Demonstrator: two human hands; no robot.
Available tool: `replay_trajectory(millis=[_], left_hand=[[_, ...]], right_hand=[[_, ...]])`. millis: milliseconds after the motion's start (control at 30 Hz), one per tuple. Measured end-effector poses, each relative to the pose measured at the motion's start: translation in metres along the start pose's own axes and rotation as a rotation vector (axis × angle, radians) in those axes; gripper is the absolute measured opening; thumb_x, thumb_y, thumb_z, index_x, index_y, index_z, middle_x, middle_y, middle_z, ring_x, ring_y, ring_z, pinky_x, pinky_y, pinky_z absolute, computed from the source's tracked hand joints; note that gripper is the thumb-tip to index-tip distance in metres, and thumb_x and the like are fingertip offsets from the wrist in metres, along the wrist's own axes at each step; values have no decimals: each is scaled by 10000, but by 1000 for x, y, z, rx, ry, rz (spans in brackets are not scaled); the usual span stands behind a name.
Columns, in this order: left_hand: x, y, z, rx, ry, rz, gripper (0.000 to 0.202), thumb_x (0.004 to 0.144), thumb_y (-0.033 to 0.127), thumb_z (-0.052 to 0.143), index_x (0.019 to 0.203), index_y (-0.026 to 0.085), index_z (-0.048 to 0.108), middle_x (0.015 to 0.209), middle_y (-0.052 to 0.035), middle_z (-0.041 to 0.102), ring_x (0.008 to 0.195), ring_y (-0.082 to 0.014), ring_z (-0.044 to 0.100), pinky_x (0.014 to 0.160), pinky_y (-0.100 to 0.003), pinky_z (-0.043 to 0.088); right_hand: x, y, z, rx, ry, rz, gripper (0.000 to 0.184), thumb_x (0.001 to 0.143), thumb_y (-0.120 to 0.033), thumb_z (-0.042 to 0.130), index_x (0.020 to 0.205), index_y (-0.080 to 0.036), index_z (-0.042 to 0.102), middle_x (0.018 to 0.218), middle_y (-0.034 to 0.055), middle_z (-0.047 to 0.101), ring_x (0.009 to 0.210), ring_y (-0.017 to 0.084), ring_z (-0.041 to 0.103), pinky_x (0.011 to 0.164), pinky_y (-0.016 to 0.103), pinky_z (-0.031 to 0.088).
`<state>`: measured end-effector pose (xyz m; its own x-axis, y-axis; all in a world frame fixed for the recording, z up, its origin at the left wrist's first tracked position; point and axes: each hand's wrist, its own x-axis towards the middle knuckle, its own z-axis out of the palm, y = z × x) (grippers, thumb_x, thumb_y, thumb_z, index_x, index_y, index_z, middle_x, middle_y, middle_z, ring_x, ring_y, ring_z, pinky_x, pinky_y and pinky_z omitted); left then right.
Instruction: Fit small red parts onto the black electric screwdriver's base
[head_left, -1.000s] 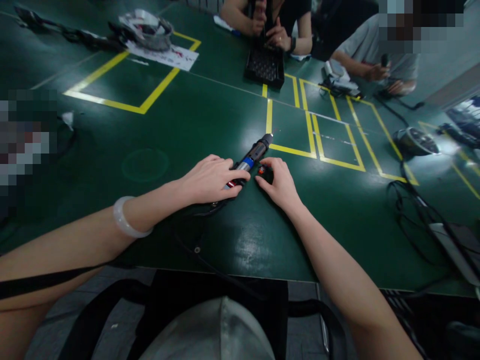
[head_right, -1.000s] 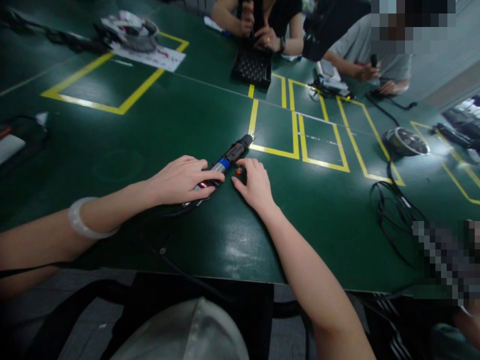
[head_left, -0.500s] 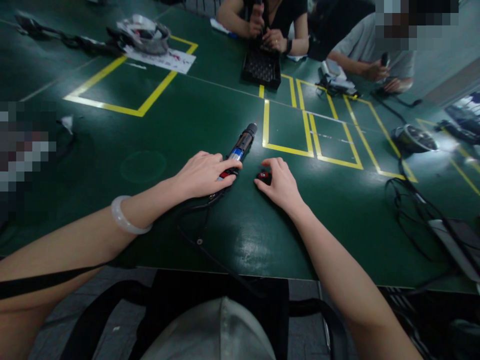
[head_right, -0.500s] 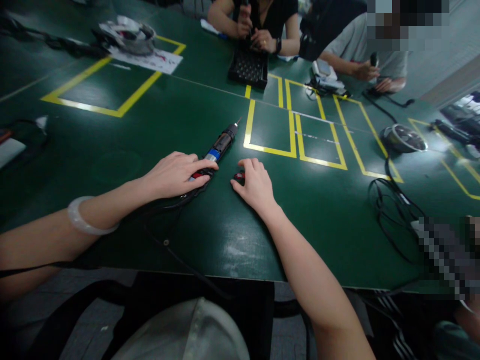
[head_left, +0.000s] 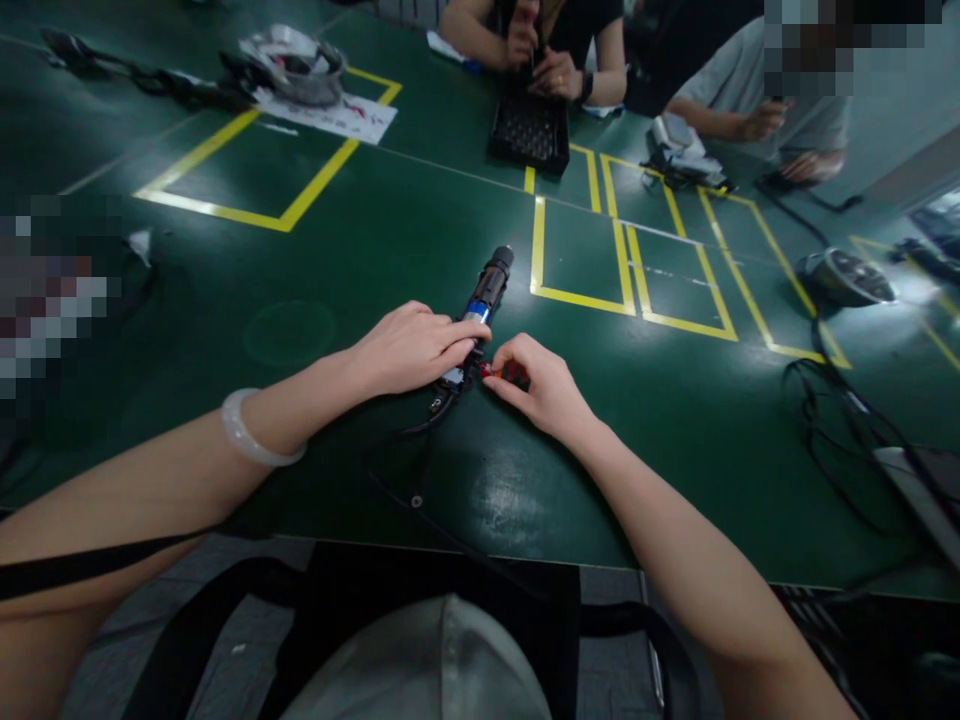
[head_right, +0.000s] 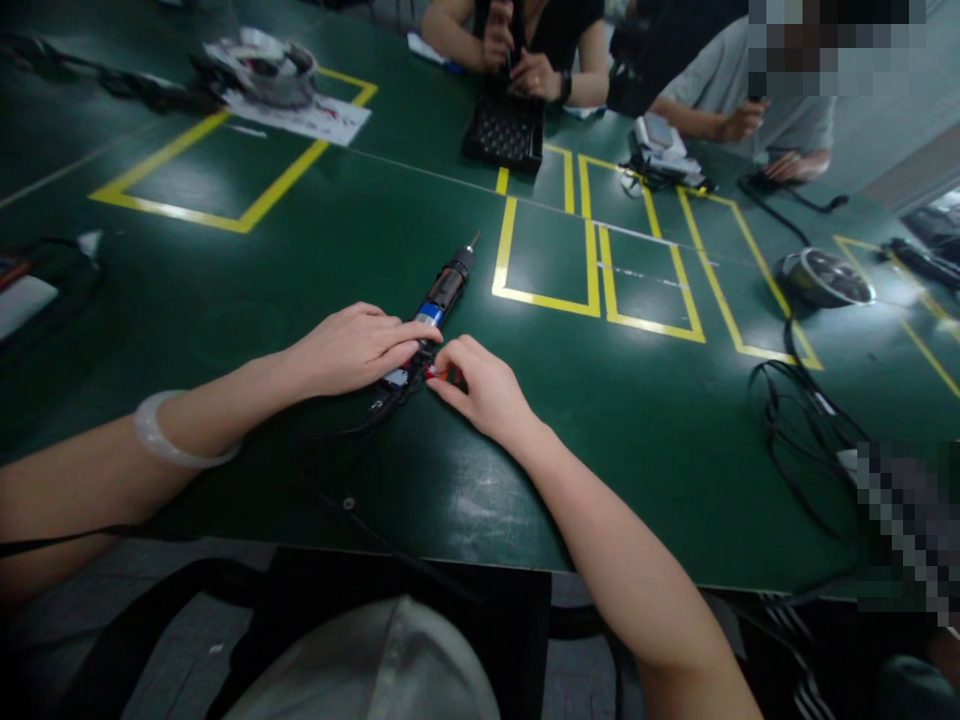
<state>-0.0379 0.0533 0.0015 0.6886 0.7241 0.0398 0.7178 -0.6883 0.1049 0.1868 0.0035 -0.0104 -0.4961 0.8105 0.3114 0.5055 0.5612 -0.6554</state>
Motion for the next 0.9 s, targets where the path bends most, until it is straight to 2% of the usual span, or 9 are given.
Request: replay_trajectory(millis=[167,500,633,800,900], left_hand=[[-1,3,1,9,2,-4,503,1054,416,212,1394,295,562,1022,-43,729,949,-207,664,952,-365,402],[-1,3,0,8,-5,-11,514,1053,423,198,1397,288,556,1024,-47,722,935,-213,666,914,-359,418],[-1,2,0,4,-18,-9,512,1054,426,199,1398,285,552,1044,-47,723,957,-206,666,931,-354,412],[-1,3,0,-7,-16,-14,507,1051,417,213,1407,287,550,1068,-47,723,979,-209,666,948,-356,409],[-1,3,0,-9,-16,-10,506,1049,406,215,1400,284,558,1052,-48,723,969,-212,667,940,-356,412]], right_hand=[[1,0,8,-59,-69,20,111,921,-223,625,867,-222,528,922,25,557,813,170,542,721,284,431],[1,0,6,-31,-93,-16,69,933,-170,582,976,-223,580,1005,48,586,901,182,582,789,298,478],[0,0,6,-51,-57,-22,86,953,-181,554,987,-233,615,1057,63,595,999,197,590,861,318,482],[3,0,9,-22,-66,17,87,957,-173,532,952,-218,607,938,45,636,887,187,598,808,312,479],[3,-1,11,11,-63,29,97,946,-161,524,987,-215,593,934,43,644,866,181,597,788,305,480]])
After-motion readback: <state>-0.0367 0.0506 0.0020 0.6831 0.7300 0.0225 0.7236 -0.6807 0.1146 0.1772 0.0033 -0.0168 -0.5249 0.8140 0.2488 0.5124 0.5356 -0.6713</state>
